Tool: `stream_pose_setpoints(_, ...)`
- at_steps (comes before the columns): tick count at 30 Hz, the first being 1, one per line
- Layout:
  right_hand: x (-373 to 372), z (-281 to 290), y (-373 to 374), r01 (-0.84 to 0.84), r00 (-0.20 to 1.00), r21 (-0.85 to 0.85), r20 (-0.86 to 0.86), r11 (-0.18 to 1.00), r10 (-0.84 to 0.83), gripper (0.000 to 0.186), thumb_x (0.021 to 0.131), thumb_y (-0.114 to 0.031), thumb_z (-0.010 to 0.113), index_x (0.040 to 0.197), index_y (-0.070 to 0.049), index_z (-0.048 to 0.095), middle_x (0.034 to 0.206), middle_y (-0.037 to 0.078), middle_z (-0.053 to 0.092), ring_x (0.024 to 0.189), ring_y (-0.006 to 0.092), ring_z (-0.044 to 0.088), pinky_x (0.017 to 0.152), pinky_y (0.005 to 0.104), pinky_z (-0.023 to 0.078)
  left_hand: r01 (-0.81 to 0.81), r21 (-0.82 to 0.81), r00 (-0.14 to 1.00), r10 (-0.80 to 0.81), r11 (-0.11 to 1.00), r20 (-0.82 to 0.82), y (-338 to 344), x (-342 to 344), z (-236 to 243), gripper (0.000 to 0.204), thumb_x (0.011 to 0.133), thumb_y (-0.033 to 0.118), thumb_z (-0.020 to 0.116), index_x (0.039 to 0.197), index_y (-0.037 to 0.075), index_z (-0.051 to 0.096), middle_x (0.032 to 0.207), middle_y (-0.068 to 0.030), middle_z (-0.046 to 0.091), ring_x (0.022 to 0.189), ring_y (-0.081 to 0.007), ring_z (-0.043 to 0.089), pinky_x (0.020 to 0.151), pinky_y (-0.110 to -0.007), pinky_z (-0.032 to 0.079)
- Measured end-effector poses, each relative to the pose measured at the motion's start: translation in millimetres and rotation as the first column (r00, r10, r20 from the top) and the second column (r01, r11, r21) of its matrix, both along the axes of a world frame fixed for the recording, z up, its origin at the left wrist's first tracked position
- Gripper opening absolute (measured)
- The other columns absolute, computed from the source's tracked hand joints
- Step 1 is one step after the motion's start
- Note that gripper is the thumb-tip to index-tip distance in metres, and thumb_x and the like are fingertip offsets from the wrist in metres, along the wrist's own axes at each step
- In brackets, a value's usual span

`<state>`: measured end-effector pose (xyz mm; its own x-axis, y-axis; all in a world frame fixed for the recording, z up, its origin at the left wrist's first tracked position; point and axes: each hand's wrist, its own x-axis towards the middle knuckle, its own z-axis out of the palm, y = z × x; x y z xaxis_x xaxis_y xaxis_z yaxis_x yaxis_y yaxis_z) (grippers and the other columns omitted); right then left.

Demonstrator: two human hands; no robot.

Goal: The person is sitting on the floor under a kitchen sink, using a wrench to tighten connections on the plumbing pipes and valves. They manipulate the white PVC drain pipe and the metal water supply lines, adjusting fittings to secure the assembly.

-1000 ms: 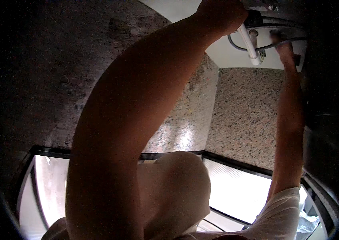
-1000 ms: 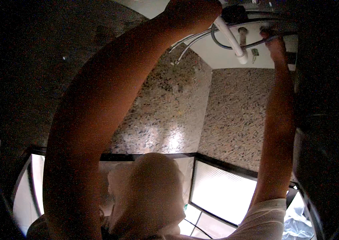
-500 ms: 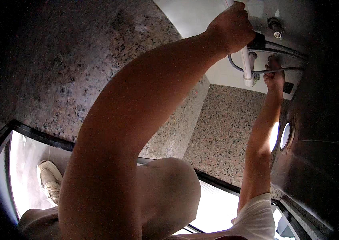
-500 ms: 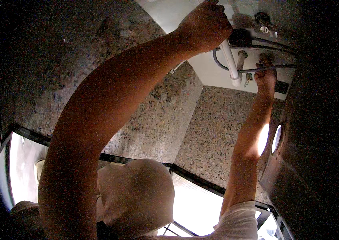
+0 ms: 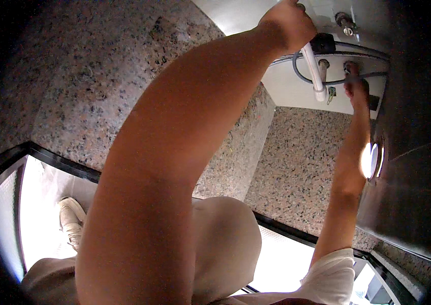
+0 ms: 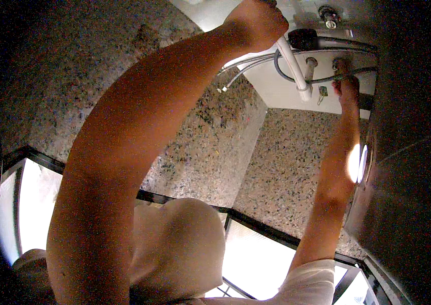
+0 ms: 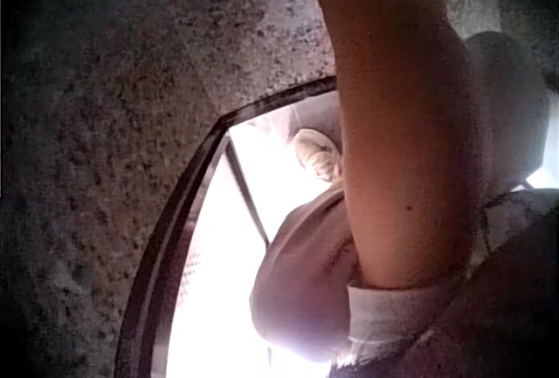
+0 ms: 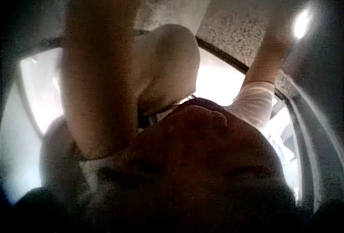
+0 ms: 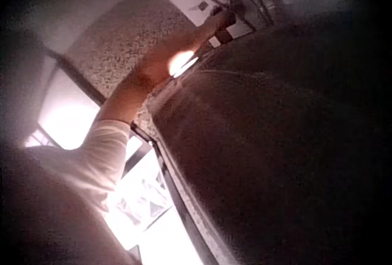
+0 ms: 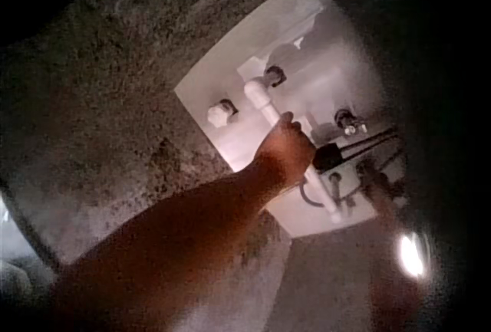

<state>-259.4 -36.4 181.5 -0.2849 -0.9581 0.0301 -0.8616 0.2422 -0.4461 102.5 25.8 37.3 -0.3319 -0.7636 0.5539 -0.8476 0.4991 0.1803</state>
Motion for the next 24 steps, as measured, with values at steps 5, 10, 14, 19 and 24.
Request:
stream_pose_setpoints(5,55,-4,28,-0.229,0.324,0.103,-0.93,0.968,0.175,0.043,0.097,-0.05,0.048,0.124,-0.021,0.065,0.126,0.015,0.064,0.114,0.0363,0.061,0.098,0.0424,0.047,0.059,0.023,0.998,-0.059,0.998,-0.013,8,4,5,0.019,0.08,0.035,0.069,0.086,0.018,0.075,0.091,-0.0021,0.072,0.096,-0.0207,0.062,0.097,-0.04,0.035)
stream_pose_setpoints(10,111,-27,38,-0.014,0.05,-0.132,-0.99,0.991,-0.131,0.041,0.094,-0.049,0.051,0.114,-0.017,0.066,0.115,0.012,0.067,0.099,0.0293,0.067,0.079,0.0488,0.053,0.063,0.012,0.998,-0.063,0.998,-0.009,-3,0,7,0.026,0.081,0.036,0.07,0.09,0.012,0.075,0.092,-0.0062,0.071,0.098,-0.0244,0.061,0.102,-0.042,0.034)
stream_pose_setpoints(14,80,-18,15,-0.085,-0.176,0.008,-0.984,0.996,-0.007,0.047,0.099,-0.052,0.043,0.115,-0.015,0.068,0.104,0.015,0.07,0.095,0.0296,0.07,0.08,0.045,0.054,0.077,-0.042,0.996,-0.079,0.996,-0.052,-14,-8,6,0.03,0.082,0.035,0.07,0.092,0.007,0.074,0.092,-0.01,0.07,0.098,-0.0262,0.061,0.103,-0.044,0.034)
stream_pose_setpoints(19,88,-38,-16,0.218,-0.058,0.034,-0.997,0.975,0.048,0.037,0.1,-0.038,0.046,0.117,-0.012,0.066,0.109,0.016,0.069,0.098,0.0268,0.069,0.078,0.0411,0.056,0.144,-0.048,0.987,-0.146,0.988,-0.059,-18,0,-2,0.02,0.083,0.023,0.065,0.09,0.007,0.074,0.09,-0.0105,0.071,0.095,-0.0259,0.062,0.1,-0.044,0.035)
stream_pose_setpoints(24,10,-12,-37,0.158,-0.146,0.058,-0.986,0.986,0.081,0.033,0.099,-0.03,0.05,0.117,-0.007,0.065,0.114,0.018,0.067,0.1,0.0313,0.068,0.079,0.0444,0.056,0.185,-0.129,0.971,-0.201,0.974,-0.128,-22,-19,5,0.017,0.082,0.019,0.062,0.086,0.007,0.074,0.089,-0.0115,0.071,0.093,-0.0258,0.062,0.098,-0.044,0.036)
